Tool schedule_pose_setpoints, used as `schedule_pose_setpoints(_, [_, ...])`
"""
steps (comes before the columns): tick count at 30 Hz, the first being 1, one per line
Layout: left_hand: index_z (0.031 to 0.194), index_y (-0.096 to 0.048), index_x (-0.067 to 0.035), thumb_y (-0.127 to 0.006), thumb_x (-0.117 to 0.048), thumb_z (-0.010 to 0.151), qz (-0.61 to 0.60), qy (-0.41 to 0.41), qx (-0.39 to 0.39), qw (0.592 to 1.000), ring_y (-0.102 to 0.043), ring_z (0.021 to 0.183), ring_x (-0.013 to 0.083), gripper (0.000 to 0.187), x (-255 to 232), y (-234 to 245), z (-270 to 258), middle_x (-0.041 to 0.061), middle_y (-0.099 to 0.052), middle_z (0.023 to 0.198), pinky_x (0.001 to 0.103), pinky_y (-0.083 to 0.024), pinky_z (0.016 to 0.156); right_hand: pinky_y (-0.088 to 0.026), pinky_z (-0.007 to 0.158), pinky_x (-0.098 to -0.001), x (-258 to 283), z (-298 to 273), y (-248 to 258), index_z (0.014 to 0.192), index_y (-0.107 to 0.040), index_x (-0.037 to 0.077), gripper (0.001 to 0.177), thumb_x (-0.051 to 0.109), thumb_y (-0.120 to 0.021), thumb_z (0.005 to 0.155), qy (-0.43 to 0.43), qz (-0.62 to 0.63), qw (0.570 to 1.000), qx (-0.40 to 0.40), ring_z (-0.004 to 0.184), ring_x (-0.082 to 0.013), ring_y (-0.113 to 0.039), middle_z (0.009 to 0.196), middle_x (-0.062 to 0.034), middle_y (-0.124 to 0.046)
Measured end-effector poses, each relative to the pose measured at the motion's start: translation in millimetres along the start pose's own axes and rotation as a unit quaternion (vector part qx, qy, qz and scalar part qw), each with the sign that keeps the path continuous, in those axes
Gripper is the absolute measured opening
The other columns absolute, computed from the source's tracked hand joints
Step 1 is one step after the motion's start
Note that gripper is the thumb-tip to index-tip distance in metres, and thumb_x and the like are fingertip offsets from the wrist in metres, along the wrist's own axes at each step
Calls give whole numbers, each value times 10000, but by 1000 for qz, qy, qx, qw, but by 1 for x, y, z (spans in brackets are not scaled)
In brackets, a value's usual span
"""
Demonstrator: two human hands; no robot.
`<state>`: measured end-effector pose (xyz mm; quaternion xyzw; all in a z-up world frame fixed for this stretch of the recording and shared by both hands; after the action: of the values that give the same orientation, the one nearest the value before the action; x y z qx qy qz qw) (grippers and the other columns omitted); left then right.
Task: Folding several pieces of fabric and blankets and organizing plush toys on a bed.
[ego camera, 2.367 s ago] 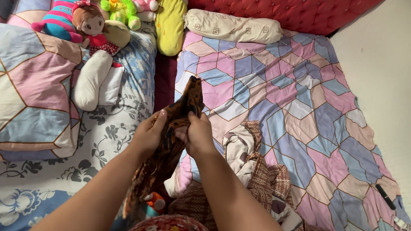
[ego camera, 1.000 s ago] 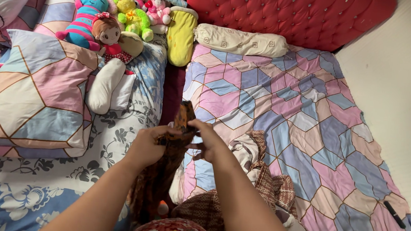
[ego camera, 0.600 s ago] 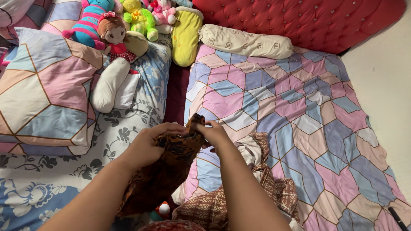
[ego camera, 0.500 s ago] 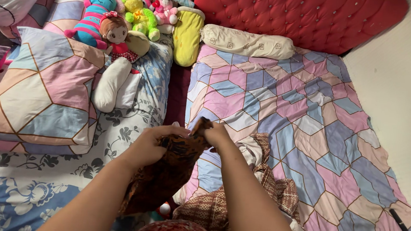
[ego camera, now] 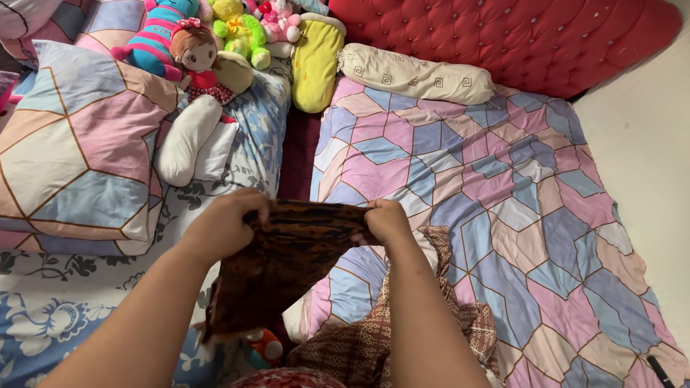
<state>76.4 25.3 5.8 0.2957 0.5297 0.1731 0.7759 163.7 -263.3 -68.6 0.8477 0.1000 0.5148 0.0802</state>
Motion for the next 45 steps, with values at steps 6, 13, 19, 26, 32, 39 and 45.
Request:
schedule_pose_setpoints(6, [845,-738,-74,-642,-12,702,55,79,-160,982,-696,939,392,183,30,23,5,153,-737,960,422,-545,833,-625,544,-392,6,9,14,1000,-603,2,192,-37,-500,844,111,65,991,39,623,-271,-718,884,-157,-647])
schedule_pose_setpoints(13, [873,-735,-63,-636,-39,727,18,176,-198,964,-715,823,355,177,54,26,15,181,-723,822,421,-550,783,-574,807,-289,56,-57,-3,1118,-674,35,465,32,-881,701,296,-88,941,136,865,-94,-698,987,-43,-737])
schedule_pose_setpoints(19, [1090,-621,-53,-611,106,779,-246,157,-204,934,-666,804,220,350,71,24,26,102,-710,889,340,-521,703,-592,731,-341,68,-62,11,1001,-751,36,275,72,-832,741,238,-214,947,-5,781,-171,-737,888,-58,-758])
schedule_pose_setpoints(26, [1244,-584,-83,-517,215,728,-366,173,-171,898,-648,830,157,599,36,-4,33,71,-677,943,273,-527,723,-593,818,-382,112,-119,-31,1285,-533,180,811,117,-944,588,186,-325,916,146,1057,-236,-695,1213,-77,-720])
schedule_pose_setpoints(32, [1206,-613,-48,-511,214,707,-342,139,-152,917,-640,848,162,573,31,-10,36,86,-693,937,258,-499,752,-564,842,-336,66,-76,-64,1255,-696,112,612,62,-807,655,291,-323,883,179,926,-172,-723,1032,-72,-777])
schedule_pose_setpoints(39, [1272,-567,-50,-546,94,779,-323,110,-311,887,-645,988,156,514,94,-5,6,74,-672,1072,262,-519,885,-558,775,-309,48,-38,-88,1140,-749,-24,340,243,-747,931,191,-97,947,241,827,-136,-682,948,-65,-757])
schedule_pose_setpoints(45, [1254,-552,-46,-568,-362,1027,-337,318,-401,790,-628,1080,239,389,164,-81,-55,127,-678,1152,378,-479,980,-584,704,-345,92,-60,-81,1182,-692,55,428,387,-668,912,135,8,982,135,793,-154,-712,935,-31,-765])
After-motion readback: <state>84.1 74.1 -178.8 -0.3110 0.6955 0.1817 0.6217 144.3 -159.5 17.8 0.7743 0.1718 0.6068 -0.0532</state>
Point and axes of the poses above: each hand's wrist, its own z-axis towards the middle knuckle, its own y-axis out of the back of the hand, x = y × z, the point moved 6 cm from there along z, towards the middle knuckle
